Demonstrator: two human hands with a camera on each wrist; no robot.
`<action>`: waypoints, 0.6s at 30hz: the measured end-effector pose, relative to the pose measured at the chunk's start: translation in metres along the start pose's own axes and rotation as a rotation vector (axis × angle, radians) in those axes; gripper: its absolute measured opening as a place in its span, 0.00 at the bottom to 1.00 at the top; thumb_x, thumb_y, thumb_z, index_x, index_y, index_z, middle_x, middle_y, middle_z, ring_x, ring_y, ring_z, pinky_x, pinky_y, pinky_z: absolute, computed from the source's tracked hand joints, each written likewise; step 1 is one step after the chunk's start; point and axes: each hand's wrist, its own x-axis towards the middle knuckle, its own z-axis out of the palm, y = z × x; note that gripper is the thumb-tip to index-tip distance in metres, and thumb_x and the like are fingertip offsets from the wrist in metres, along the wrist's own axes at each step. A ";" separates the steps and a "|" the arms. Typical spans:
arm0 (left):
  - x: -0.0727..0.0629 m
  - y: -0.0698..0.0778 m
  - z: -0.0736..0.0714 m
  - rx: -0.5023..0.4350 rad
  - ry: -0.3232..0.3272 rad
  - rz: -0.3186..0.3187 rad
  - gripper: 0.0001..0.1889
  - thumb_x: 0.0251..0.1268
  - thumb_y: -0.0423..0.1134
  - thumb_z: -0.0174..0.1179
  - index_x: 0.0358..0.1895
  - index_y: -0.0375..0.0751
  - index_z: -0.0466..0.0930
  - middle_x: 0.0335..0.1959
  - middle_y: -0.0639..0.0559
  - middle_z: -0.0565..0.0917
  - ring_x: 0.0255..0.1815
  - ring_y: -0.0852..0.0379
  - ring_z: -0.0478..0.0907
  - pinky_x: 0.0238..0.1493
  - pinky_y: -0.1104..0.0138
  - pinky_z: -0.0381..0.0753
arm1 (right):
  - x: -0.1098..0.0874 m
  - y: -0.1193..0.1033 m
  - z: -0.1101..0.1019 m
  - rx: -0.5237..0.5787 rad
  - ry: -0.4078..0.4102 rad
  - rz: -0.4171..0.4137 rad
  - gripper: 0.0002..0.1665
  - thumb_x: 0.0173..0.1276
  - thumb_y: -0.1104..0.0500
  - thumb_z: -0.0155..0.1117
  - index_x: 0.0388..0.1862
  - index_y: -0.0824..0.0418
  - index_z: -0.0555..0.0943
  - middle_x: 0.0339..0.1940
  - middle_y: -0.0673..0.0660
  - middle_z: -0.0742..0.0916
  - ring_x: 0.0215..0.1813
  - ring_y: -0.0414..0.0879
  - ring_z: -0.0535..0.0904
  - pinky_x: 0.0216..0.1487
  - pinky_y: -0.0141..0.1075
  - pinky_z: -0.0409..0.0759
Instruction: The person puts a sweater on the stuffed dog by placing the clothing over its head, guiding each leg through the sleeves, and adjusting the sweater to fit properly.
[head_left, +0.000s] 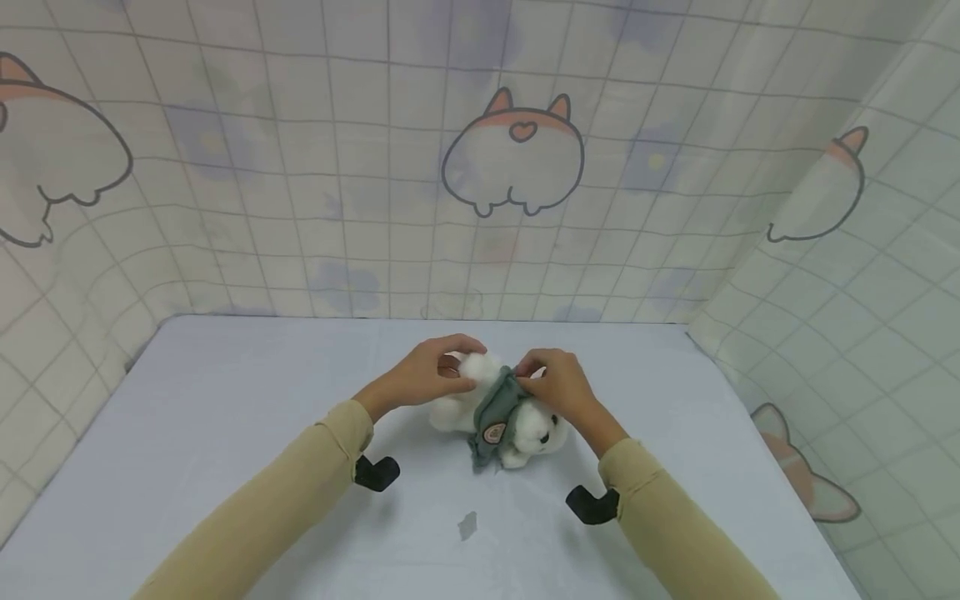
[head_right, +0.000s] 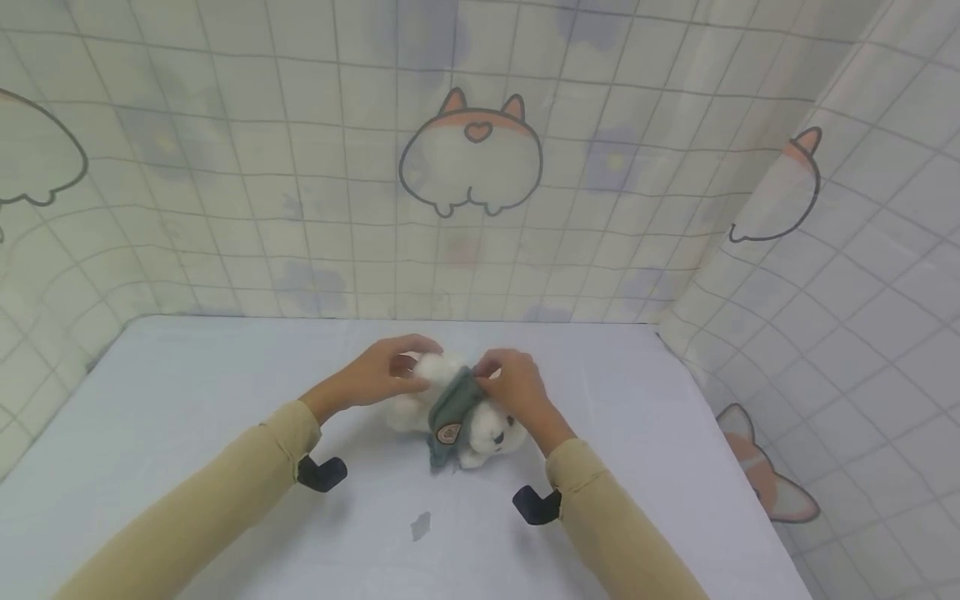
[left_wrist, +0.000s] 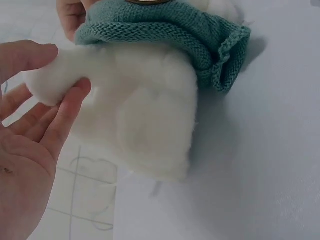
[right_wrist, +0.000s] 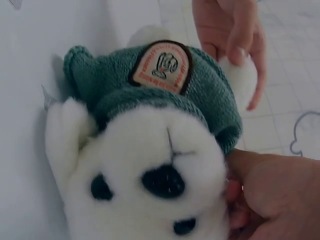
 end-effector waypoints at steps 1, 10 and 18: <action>0.000 0.000 0.000 -0.005 -0.002 0.002 0.23 0.62 0.34 0.64 0.61 0.46 0.74 0.61 0.47 0.75 0.54 0.51 0.81 0.51 0.64 0.83 | 0.000 -0.002 0.001 -0.011 -0.002 0.007 0.04 0.64 0.56 0.68 0.30 0.53 0.84 0.33 0.50 0.88 0.36 0.45 0.79 0.38 0.37 0.78; 0.003 0.003 0.004 0.001 0.024 -0.045 0.21 0.62 0.33 0.64 0.59 0.46 0.76 0.59 0.45 0.77 0.57 0.49 0.81 0.53 0.64 0.82 | -0.004 -0.009 0.004 0.106 -0.040 0.027 0.06 0.64 0.60 0.67 0.38 0.57 0.89 0.35 0.56 0.89 0.26 0.42 0.74 0.25 0.31 0.74; 0.004 0.006 0.008 -0.036 0.044 -0.103 0.19 0.64 0.38 0.64 0.59 0.52 0.77 0.60 0.50 0.77 0.58 0.50 0.80 0.55 0.60 0.81 | -0.001 -0.006 0.006 0.091 -0.064 0.009 0.10 0.64 0.61 0.67 0.43 0.56 0.89 0.33 0.55 0.89 0.24 0.39 0.74 0.25 0.30 0.76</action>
